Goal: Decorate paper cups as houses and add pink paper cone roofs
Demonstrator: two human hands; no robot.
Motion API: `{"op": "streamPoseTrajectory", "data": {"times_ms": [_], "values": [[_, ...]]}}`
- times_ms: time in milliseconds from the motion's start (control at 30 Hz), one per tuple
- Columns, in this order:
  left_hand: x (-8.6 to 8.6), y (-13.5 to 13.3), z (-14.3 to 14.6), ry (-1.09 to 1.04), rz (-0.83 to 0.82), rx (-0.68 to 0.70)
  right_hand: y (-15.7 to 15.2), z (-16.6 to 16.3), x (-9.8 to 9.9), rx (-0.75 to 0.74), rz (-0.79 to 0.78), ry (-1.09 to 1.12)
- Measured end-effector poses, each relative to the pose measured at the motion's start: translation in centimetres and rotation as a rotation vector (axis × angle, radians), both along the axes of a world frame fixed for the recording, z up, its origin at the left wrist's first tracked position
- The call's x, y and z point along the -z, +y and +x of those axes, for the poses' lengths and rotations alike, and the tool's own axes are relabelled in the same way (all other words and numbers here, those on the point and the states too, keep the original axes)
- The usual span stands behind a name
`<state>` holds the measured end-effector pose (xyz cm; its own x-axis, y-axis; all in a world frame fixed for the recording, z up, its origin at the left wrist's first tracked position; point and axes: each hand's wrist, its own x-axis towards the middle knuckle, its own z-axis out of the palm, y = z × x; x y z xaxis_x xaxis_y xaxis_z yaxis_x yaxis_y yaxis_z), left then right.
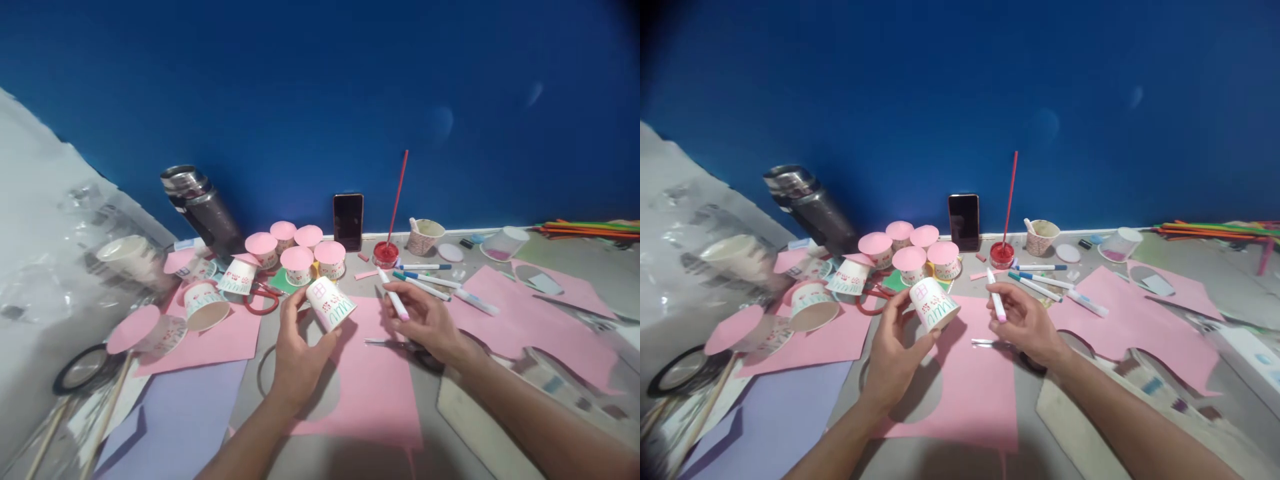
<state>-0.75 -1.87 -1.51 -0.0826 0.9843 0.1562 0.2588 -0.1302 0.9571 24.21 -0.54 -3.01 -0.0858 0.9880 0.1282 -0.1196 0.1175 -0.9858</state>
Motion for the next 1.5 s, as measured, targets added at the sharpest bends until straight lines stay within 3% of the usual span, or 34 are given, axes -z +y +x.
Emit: {"op": "streamPoseTrajectory", "data": {"times_ms": [133,200,267,400,533,733,833,933,1100,1300,1500], "values": [[-0.1,-0.2,0.3,0.077,-0.009,0.011,-0.7,0.7,-0.1,0.191,0.196,-0.378],[0.1,-0.1,0.3,0.148,0.067,0.023,-0.7,0.9,-0.5,0.260,0.206,-0.429],[0.6,0.0,0.2,0.230,0.191,0.041,-0.5,1.0,-0.4,0.303,0.079,-0.345],[1.4,0.3,-0.1,0.330,0.355,0.072,0.3,1.1,0.4,0.281,-0.182,0.057],[1.3,-0.2,0.1,0.351,0.388,0.130,1.1,1.1,0.3,0.180,-0.211,0.289],[1.3,-0.7,0.9,0.386,0.441,0.198,0.1,0.4,-0.6,0.119,-0.195,0.292],[1.3,-0.8,0.9,0.401,0.427,0.222,-1.3,0.2,-1.4,0.159,-0.117,0.154],[1.2,-0.8,0.8,0.438,0.440,0.211,-3.0,0.0,-2.5,0.175,0.061,-0.122],[1.0,-0.8,0.7,0.459,0.413,0.218,-4.5,-0.7,-4.4,0.097,0.349,-0.397],[1.0,-0.7,0.7,0.439,0.396,0.223,-4.2,-1.0,-4.7,0.085,0.418,-0.524],[1.0,-0.8,0.8,0.453,0.393,0.233,-3.9,-1.0,-4.6,0.041,0.414,-0.512]]}}
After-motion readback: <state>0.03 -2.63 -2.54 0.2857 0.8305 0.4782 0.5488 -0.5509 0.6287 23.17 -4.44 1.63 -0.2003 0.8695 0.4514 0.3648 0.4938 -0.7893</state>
